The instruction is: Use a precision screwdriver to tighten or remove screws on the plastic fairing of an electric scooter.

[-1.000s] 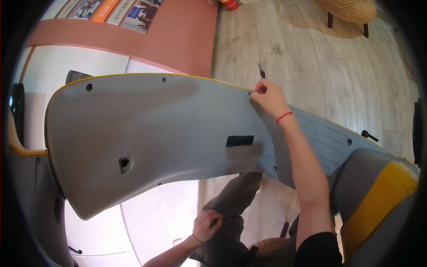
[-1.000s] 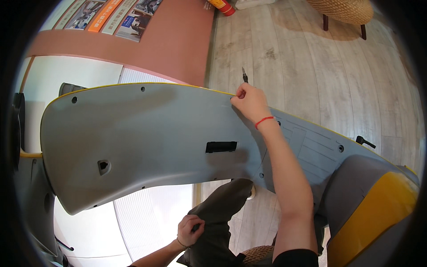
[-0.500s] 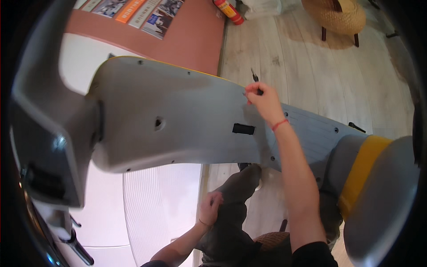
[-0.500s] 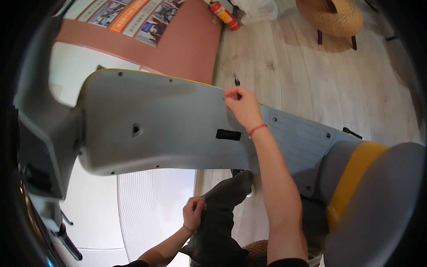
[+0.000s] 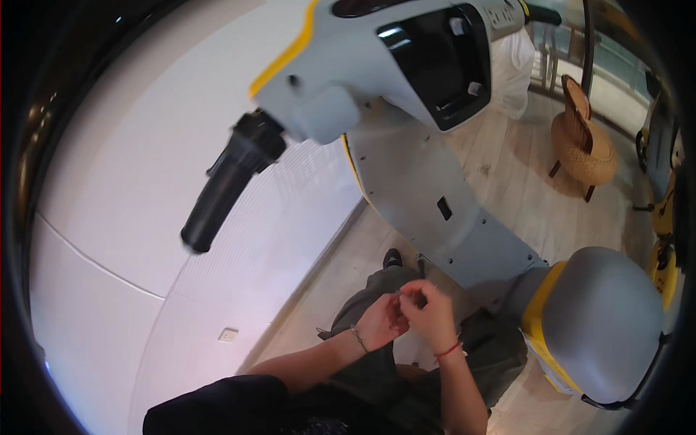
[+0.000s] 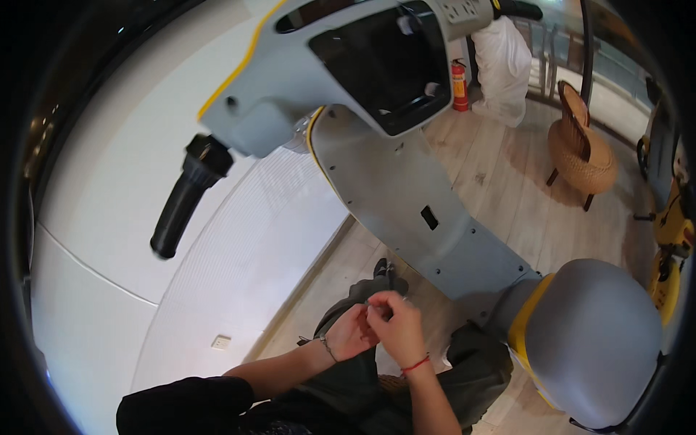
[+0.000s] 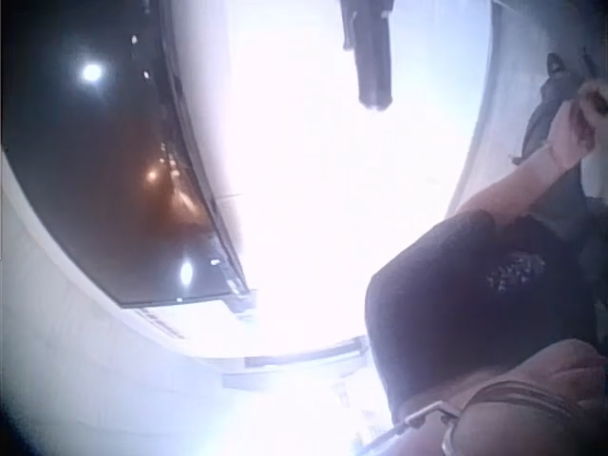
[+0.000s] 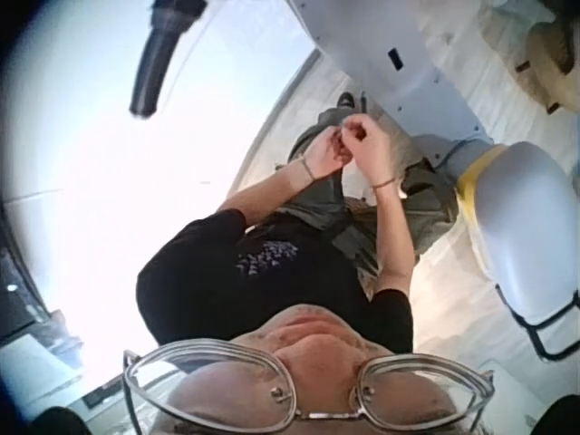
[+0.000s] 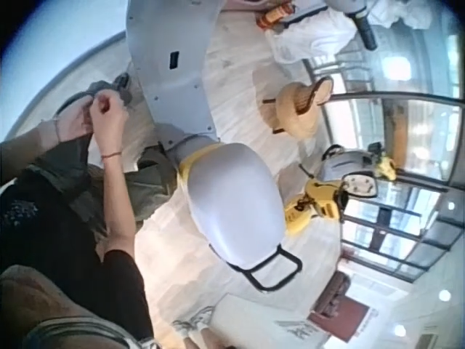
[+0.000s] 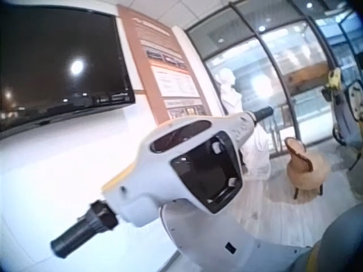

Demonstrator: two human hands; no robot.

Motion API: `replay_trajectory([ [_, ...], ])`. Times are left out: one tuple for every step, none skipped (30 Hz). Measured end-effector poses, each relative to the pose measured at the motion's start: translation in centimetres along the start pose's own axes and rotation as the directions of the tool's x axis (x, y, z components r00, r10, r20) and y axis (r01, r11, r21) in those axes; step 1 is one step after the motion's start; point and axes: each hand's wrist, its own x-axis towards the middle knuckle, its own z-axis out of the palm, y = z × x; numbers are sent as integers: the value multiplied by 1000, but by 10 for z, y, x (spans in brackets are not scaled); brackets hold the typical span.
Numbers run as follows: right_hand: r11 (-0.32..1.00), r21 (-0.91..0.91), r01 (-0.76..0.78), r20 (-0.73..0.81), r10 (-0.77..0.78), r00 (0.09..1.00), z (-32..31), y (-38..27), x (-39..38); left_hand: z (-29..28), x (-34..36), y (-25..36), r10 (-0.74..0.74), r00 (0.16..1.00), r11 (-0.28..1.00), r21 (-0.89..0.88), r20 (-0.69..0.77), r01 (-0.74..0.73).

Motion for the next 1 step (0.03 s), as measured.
replay_trajectory([
  [997,-81,-7,56,11,998,8,-4,-8,-13,-8,-1,8,993,1000,-19,115,-6],
])
